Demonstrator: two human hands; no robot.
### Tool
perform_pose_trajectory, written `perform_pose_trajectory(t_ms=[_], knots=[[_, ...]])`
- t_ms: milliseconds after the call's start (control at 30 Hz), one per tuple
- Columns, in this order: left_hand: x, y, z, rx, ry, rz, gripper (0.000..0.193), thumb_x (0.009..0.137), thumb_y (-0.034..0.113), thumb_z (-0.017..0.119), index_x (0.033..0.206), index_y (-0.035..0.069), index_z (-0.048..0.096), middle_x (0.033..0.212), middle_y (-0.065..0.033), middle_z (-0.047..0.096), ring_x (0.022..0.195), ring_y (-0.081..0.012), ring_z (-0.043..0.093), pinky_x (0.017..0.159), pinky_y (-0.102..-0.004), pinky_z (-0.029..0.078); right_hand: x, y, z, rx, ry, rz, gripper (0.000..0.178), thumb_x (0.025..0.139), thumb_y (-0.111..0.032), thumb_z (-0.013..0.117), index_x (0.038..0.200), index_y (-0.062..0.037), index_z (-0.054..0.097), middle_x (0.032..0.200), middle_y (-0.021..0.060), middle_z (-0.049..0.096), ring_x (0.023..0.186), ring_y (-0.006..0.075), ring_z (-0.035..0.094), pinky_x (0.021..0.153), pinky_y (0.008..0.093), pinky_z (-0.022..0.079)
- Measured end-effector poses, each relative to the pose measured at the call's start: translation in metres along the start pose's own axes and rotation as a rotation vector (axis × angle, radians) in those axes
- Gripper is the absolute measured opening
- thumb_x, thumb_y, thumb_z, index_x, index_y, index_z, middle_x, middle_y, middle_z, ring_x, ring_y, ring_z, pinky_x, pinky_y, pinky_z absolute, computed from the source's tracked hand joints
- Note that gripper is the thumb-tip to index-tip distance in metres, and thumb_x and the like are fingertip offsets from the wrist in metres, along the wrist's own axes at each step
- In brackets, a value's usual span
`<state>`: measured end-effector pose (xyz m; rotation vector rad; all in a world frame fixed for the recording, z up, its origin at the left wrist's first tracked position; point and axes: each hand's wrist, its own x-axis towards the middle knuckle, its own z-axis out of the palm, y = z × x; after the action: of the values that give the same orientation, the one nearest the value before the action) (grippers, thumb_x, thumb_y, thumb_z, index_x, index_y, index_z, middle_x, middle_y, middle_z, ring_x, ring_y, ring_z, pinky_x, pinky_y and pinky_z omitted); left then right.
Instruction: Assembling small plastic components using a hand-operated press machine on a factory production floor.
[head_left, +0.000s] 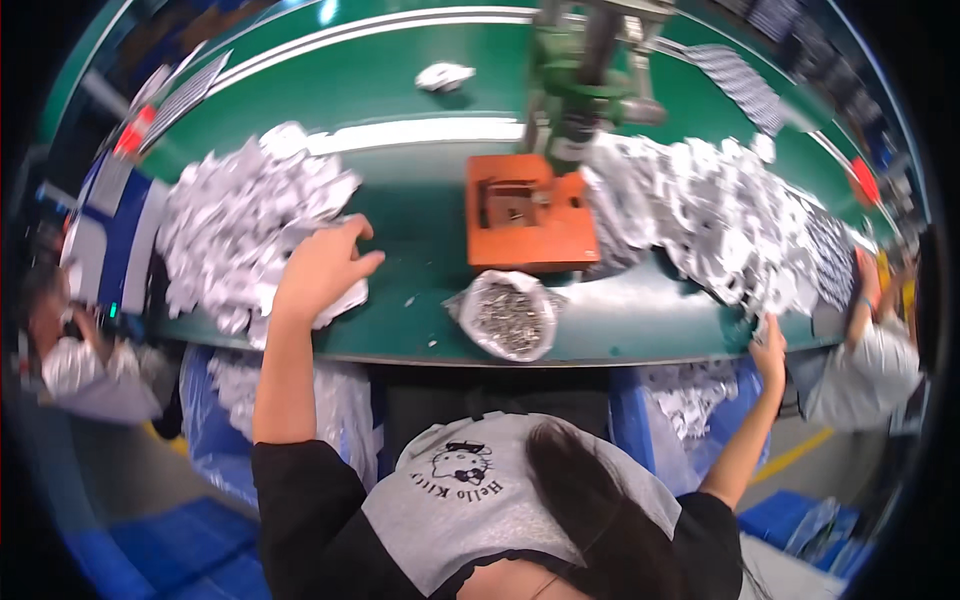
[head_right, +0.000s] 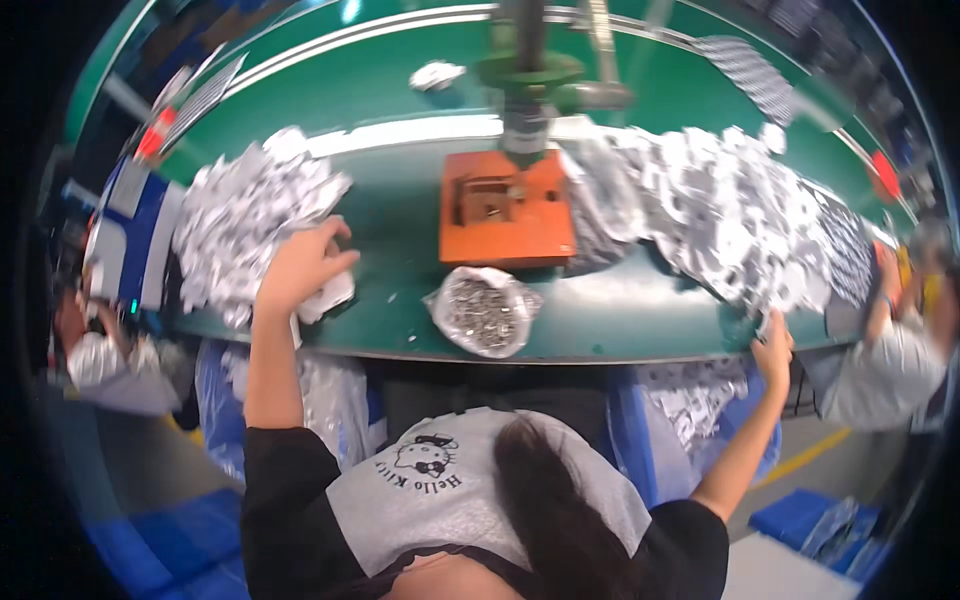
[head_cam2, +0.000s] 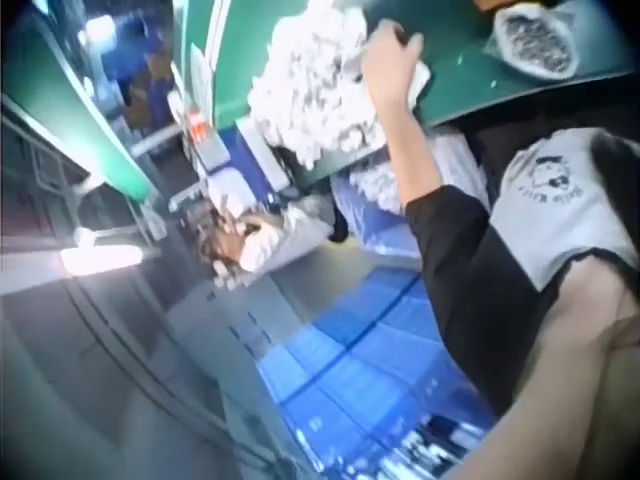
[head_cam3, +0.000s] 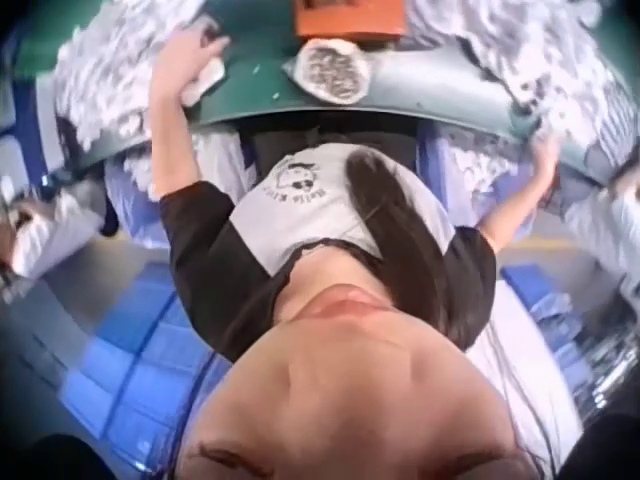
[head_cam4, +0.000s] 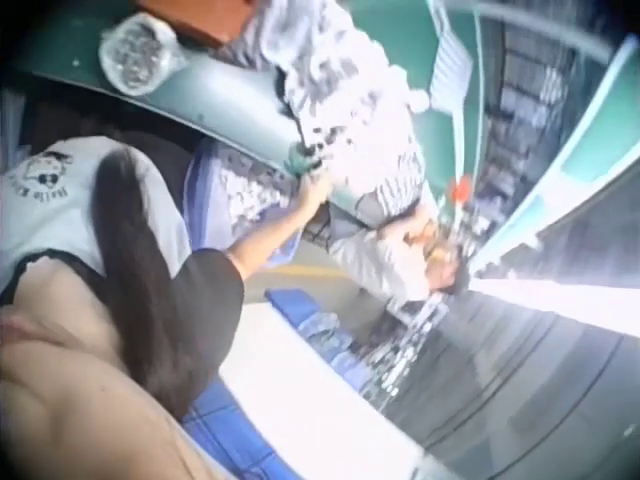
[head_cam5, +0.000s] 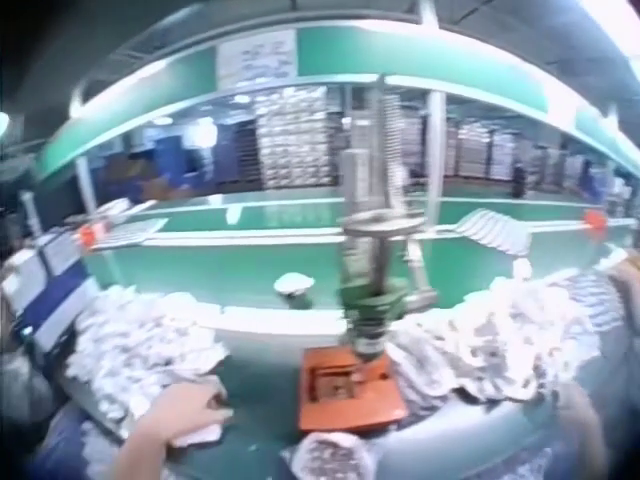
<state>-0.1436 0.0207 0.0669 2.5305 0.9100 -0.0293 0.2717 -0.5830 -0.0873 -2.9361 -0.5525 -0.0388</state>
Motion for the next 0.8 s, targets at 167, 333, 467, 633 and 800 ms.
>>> perform_pose_trajectory(t_ms=[167, 333, 467, 633, 800], knots=[[-0.068, -0.042, 0.041, 0.425, 0.057, -0.045, 0.051, 0.072, 0.023, 0.072, 0.118, 0.016, 0.051, 0.110, -0.0139, 0.048, 0.092, -0.0321, 0.060, 0.072, -0.0431, 0.052, 0.004, -0.028, -0.018, 0.335, -0.121, 0.043, 0.060, 0.067, -0.005, 0.061, 0.125, -0.0069, 0.046, 0.113, 0.0197, 0.058, 0.104, 0.0293, 0.056, 0.089, 0.0368, 0.042], [-0.056, -0.073, 0.076, 0.289, 0.283, -0.032, 0.042, 0.077, 0.008, 0.064, 0.117, 0.014, 0.051, 0.109, -0.0141, 0.049, 0.094, -0.0359, 0.057, 0.074, -0.0430, 0.050, -0.002, -0.046, -0.029, 0.213, -0.025, -0.049, 0.055, 0.070, -0.009, 0.065, 0.122, -0.0059, 0.047, 0.101, 0.0180, 0.061, 0.088, 0.0240, 0.058, 0.078, 0.0346, 0.046], [-0.037, -0.071, 0.067, 0.265, 0.206, -0.133, 0.044, 0.075, 0.010, 0.066, 0.116, 0.010, 0.050, 0.106, -0.0141, 0.050, 0.093, -0.0363, 0.056, 0.076, -0.0451, 0.047, -0.029, -0.076, -0.056, 0.212, -0.039, 0.081, 0.050, 0.073, -0.012, 0.067, 0.119, -0.0045, 0.048, 0.082, 0.0124, 0.061, 0.070, 0.0173, 0.057, 0.063, 0.0316, 0.046], [-0.029, -0.076, 0.065, 0.379, 0.573, 0.106, 0.048, 0.077, 0.022, 0.068, 0.117, 0.006, 0.048, 0.110, -0.0165, 0.055, 0.101, -0.0348, 0.054, 0.087, -0.0452, 0.039, -0.062, -0.151, -0.087, 0.673, -0.277, -0.074, 0.045, 0.079, -0.008, 0.059, 0.122, -0.0067, 0.046, 0.078, 0.0036, 0.058, 0.069, 0.0097, 0.050, 0.062, 0.0230, 0.040], [-0.020, -0.066, 0.065, 0.253, 0.318, -0.116, 0.048, 0.079, 0.027, 0.067, 0.119, 0.008, 0.047, 0.111, -0.0164, 0.057, 0.105, -0.0323, 0.054, 0.089, -0.0443, 0.038, -0.071, -0.257, -0.076, 1.039, -0.571, -0.301, 0.054, 0.076, -0.012, 0.061, 0.125, -0.0015, 0.042, 0.104, 0.0058, 0.056, 0.092, 0.0133, 0.054, 0.076, 0.0249, 0.043]])
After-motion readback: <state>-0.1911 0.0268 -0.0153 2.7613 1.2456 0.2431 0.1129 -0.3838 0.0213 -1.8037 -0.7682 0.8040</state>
